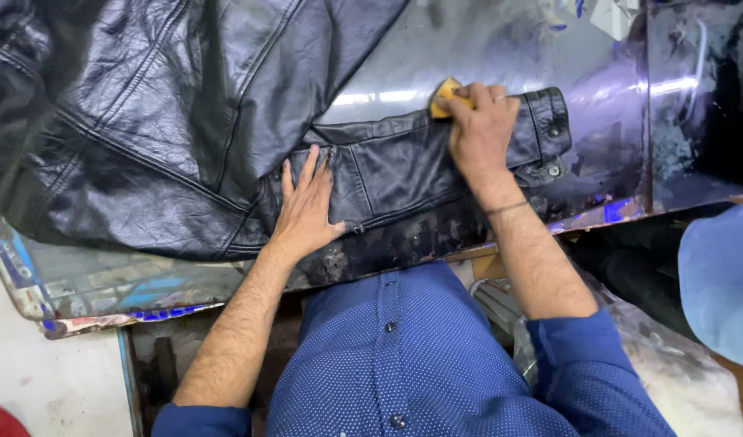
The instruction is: The person wipes a black leather jacket with a yellow sponge on a cluttered workbench. They repeatedly rub the sleeves, cuffs, and body panels, occasionally repositioning the jacket and applying liquid from a green bottle to the sponge before continuing to wipe.
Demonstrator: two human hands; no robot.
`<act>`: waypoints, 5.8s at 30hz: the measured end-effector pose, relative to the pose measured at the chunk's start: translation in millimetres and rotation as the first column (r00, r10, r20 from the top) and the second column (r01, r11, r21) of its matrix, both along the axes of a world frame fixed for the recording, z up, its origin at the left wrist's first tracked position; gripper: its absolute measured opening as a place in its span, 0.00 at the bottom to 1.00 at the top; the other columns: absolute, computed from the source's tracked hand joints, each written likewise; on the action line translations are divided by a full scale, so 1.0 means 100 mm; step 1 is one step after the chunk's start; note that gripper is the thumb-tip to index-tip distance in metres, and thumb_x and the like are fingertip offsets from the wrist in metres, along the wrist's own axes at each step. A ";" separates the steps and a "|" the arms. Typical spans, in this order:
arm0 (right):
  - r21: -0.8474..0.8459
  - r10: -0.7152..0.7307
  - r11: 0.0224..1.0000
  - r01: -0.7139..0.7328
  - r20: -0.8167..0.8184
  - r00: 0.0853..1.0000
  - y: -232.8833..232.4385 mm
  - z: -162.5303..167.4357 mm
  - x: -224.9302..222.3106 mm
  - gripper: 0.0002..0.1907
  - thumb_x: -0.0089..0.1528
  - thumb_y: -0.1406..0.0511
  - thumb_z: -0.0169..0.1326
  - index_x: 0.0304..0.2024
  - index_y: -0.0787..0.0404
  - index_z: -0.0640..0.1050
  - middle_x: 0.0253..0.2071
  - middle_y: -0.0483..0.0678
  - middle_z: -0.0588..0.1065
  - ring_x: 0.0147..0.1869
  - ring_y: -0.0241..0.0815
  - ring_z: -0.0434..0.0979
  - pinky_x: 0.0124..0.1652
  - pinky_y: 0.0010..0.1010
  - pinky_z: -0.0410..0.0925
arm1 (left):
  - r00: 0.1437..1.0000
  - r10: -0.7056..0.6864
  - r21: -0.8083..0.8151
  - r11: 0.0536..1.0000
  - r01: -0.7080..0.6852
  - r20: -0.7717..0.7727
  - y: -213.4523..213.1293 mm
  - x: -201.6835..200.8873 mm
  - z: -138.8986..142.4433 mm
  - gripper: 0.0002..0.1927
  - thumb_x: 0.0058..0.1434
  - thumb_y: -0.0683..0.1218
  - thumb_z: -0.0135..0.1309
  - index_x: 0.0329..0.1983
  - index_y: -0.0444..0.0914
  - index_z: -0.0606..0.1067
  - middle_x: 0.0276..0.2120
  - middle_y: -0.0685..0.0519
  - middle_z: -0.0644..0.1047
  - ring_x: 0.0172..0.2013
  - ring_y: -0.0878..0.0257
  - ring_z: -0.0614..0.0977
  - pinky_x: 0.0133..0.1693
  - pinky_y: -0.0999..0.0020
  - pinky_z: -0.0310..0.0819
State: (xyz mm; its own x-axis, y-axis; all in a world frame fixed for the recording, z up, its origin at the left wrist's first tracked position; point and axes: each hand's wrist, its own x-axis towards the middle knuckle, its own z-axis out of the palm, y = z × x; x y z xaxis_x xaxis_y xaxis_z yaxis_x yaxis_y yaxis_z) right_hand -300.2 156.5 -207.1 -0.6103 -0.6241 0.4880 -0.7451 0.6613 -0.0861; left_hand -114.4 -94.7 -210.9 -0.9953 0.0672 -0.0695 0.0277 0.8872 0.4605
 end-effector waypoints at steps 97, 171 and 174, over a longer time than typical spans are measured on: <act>-0.885 0.633 -0.274 0.377 0.129 0.763 -1.45 -0.72 1.36 0.30 0.65 0.61 0.66 0.63 0.59 0.65 0.64 0.50 0.70 0.70 0.49 0.73 0.67 0.46 0.72 | 0.923 -0.264 -0.386 0.911 0.144 -0.280 -2.18 0.35 0.24 0.40 0.47 0.55 0.64 0.65 0.39 0.72 0.67 0.38 0.63 0.69 0.46 0.60 0.67 0.40 0.49; 0.156 -0.289 0.943 0.295 -0.064 0.955 -1.76 0.00 2.61 0.14 0.57 0.72 0.57 0.43 0.50 0.82 0.47 0.39 0.76 0.52 0.46 0.73 0.50 0.42 0.59 | 0.908 -0.132 0.020 0.988 0.153 -0.397 -2.39 1.29 -0.41 0.38 0.48 0.49 0.63 0.63 0.34 0.68 0.67 0.46 0.65 0.67 0.41 0.63 0.63 0.41 0.53; 0.181 -0.435 0.874 0.450 -0.120 0.892 -1.98 0.08 2.69 0.16 0.58 0.73 0.58 0.43 0.46 0.83 0.41 0.43 0.73 0.48 0.47 0.72 0.47 0.39 0.59 | 0.903 -0.102 0.045 0.990 0.133 -0.417 -2.40 1.31 -0.35 0.38 0.50 0.49 0.64 0.64 0.33 0.66 0.68 0.45 0.64 0.68 0.42 0.63 0.65 0.40 0.52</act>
